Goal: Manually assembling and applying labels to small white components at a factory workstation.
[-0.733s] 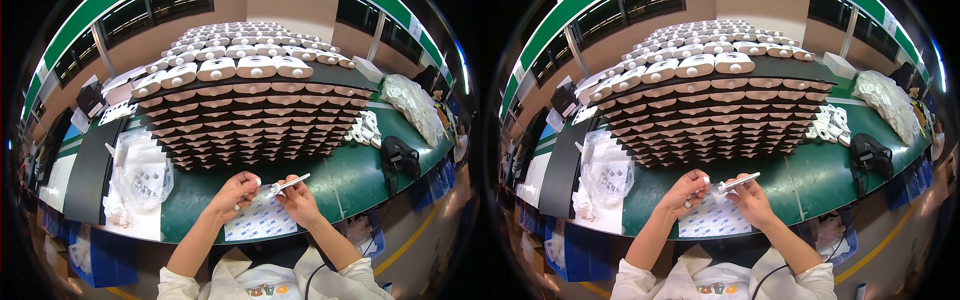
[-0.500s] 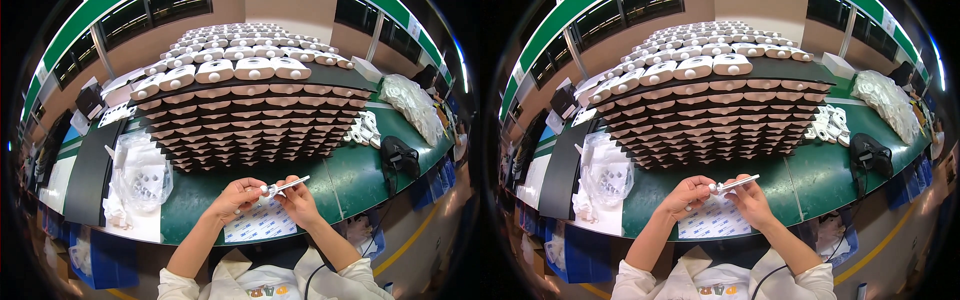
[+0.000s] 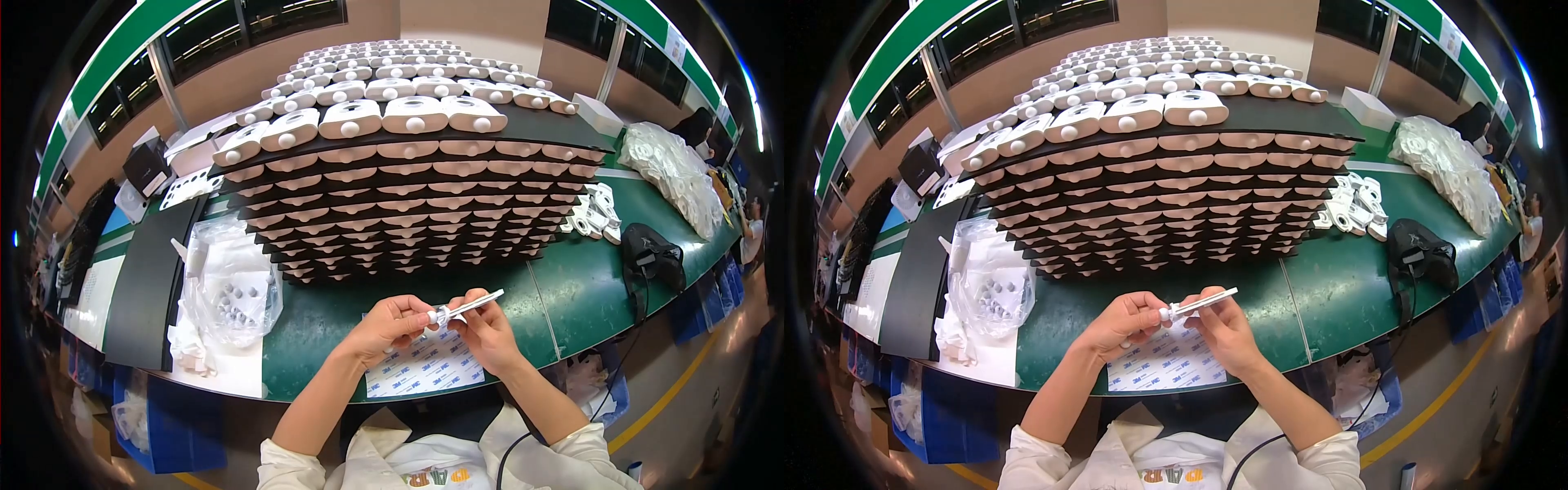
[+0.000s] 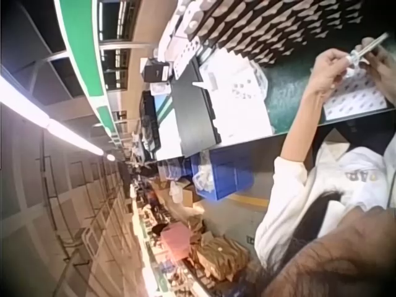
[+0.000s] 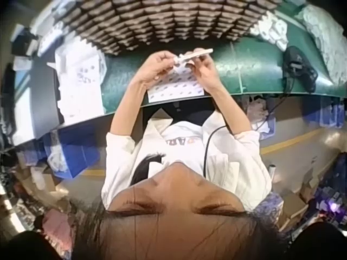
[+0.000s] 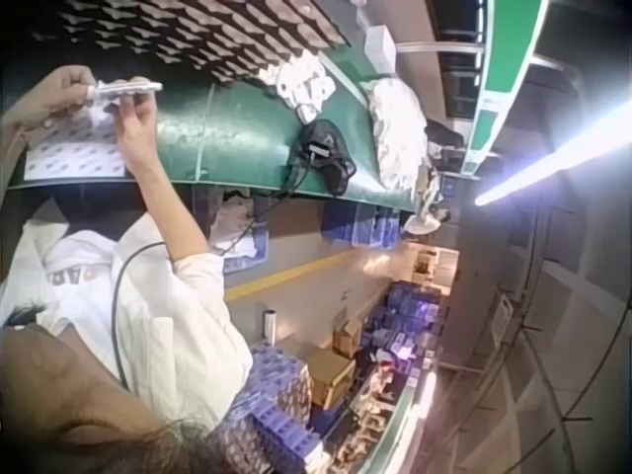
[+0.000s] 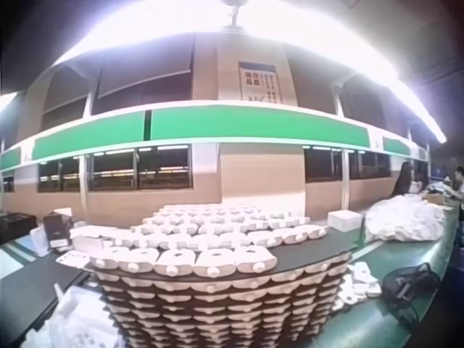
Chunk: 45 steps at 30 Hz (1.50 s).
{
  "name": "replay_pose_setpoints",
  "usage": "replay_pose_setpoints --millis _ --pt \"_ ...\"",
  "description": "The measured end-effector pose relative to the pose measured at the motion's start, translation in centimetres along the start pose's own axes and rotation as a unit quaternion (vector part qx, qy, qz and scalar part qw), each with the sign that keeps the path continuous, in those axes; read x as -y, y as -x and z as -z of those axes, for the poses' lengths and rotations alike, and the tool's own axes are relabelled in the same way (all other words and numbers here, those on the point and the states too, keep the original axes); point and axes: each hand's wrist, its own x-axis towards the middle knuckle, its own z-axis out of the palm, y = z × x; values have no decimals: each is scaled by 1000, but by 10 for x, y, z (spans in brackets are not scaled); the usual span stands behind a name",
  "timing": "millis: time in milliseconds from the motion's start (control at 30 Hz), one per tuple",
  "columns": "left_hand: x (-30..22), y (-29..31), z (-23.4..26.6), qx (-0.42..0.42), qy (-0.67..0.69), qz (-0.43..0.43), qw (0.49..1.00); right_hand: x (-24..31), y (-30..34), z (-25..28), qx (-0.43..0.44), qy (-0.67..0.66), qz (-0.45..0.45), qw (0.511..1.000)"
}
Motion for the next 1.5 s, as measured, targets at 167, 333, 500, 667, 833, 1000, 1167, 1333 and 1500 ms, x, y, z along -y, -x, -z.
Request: replay_pose_setpoints --millis 167,333,500,667,833,1000,1167,1333,1500 --pt "0 0 0 6 1 2 1000 1 1 1 10 3 10 1000" --pt "1 -1 0 5 -3 -4 1000 0 0 2 16 3 14 1000" --pt "0 0 -1 1 -1 -7 1000 2 1 -3 -2 16 9 1000" --pt "-4 2 -6 -19 -53 4 998 0 2 2 5 34 2 999" --pt "1 0 -6 -18 -138 -22 990 3 4 -6 -19 51 -41 998" --pt "-1 2 -12 -34 -169 -72 982 13 -1 -18 -38 38 -68 996" --pt "-5 2 -20 -169 -172 -290 926 13 -6 -16 -128 -190 -204 952" --pt "-8 7 -20 -203 -275 -306 888 15 -8 -15 -215 -165 -220 937" --pt "-8 3 -23 -210 -354 -310 857 18 -8 -22 -206 -60 -181 960"
